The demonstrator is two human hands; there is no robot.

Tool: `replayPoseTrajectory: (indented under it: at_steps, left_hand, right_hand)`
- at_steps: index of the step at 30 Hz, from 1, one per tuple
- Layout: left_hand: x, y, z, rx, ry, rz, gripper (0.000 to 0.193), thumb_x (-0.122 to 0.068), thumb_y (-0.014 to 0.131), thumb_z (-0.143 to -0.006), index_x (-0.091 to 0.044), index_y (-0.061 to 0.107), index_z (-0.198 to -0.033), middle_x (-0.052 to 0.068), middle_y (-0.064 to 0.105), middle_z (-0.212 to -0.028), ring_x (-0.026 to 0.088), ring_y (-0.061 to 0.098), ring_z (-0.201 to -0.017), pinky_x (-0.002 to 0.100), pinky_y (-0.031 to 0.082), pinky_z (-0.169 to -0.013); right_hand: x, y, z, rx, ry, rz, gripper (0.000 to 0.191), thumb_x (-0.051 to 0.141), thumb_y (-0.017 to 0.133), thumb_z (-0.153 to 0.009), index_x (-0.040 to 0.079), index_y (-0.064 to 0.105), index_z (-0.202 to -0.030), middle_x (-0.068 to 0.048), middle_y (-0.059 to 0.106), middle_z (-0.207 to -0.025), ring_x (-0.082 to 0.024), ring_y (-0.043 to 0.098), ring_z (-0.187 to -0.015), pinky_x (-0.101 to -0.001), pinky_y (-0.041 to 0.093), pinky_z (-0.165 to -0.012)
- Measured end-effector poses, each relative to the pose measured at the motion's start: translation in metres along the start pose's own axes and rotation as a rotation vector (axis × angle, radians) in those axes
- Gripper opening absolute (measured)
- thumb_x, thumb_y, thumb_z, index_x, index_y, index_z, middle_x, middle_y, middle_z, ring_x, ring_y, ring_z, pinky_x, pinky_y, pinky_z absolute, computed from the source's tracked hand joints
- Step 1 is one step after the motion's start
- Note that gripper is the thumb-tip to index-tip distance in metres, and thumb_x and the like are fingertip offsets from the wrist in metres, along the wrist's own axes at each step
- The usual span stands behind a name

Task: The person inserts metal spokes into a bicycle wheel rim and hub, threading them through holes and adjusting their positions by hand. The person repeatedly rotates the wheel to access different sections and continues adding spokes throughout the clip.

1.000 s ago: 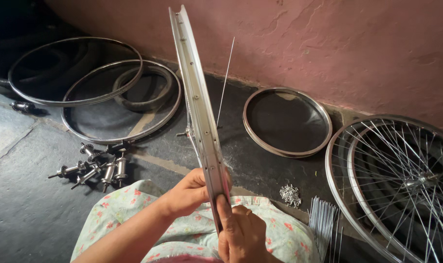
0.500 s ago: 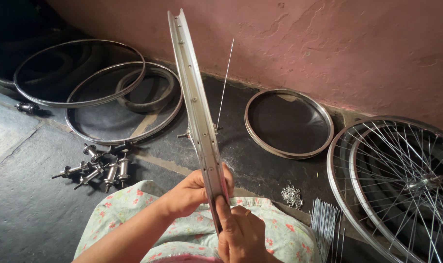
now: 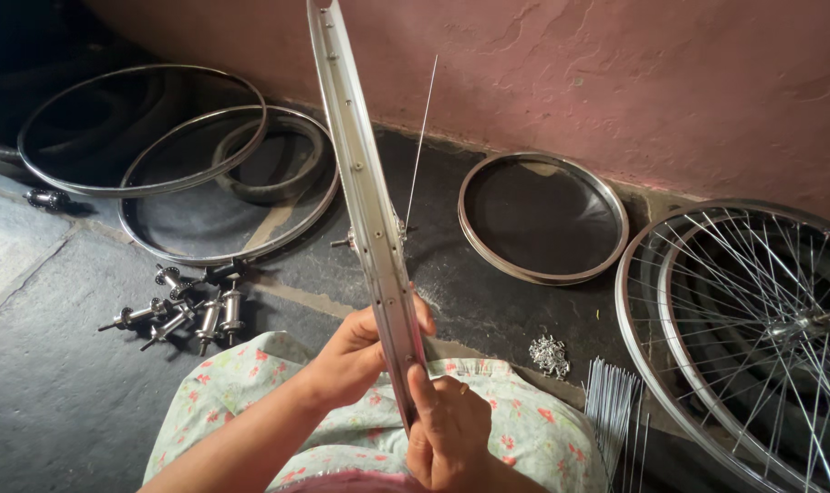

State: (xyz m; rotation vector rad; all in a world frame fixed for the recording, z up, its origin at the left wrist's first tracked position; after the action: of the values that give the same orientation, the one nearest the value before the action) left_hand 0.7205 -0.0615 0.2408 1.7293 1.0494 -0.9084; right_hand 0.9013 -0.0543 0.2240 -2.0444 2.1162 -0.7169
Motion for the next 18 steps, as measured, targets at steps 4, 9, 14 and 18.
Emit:
replayPoseTrajectory:
  at_steps: [4,9,14,18]
  left_hand:
    - [-0.009,0.003,-0.003,0.072,0.048,-0.096,0.019,-0.021,0.055,-0.109,-0.005,0.065,-0.106,0.005,0.054,-0.128,0.013,0.053,-0.108,0.031,0.048,-0.093]
    - [-0.021,0.004,-0.004,0.163,0.172,-0.211,0.030,-0.031,0.054,-0.111,-0.005,0.063,-0.100,0.008,0.054,-0.137,0.021,0.045,-0.131,0.038,0.040,-0.113]
    - [-0.017,-0.002,-0.001,0.119,0.102,-0.079,0.027,-0.029,0.061,-0.106,-0.005,0.068,-0.095,0.010,0.054,-0.139,0.020,0.048,-0.120,0.036,0.043,-0.101]
    - [-0.005,-0.002,0.002,-0.006,0.048,0.035,0.020,-0.020,0.070,-0.099,-0.001,0.072,-0.092,0.011,0.056,-0.134,0.021,0.052,-0.103,0.036,0.045,-0.086]
  right_hand:
    - [-0.001,0.003,0.001,-0.029,-0.025,-0.004,0.059,-0.003,0.055,-0.084,-0.009,0.049,-0.143,-0.010,0.062,-0.085,-0.022,0.061,-0.068,-0.0365,0.049,-0.058]
    - [0.001,0.004,0.002,-0.039,-0.024,-0.046,0.056,-0.003,0.055,-0.086,-0.010,0.052,-0.142,-0.008,0.062,-0.082,-0.022,0.061,-0.067,-0.0366,0.050,-0.058]
    - [0.001,0.004,0.002,-0.032,-0.029,-0.017,0.056,-0.003,0.055,-0.086,-0.008,0.052,-0.142,-0.010,0.063,-0.084,-0.024,0.062,-0.068,-0.0372,0.050,-0.059]
    - [0.000,0.003,0.004,-0.020,-0.033,-0.006,0.056,-0.002,0.055,-0.086,-0.009,0.050,-0.142,-0.011,0.065,-0.087,-0.024,0.063,-0.069,-0.0376,0.050,-0.059]
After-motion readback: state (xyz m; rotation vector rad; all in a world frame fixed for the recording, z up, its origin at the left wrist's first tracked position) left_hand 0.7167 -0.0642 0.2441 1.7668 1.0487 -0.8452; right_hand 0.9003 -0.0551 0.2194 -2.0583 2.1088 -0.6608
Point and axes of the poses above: each hand's wrist, its own z-axis away from the middle knuckle, its own y-axis out of the palm, x = y × z, the point moved 1 cm from there along -z, towards the middle knuckle
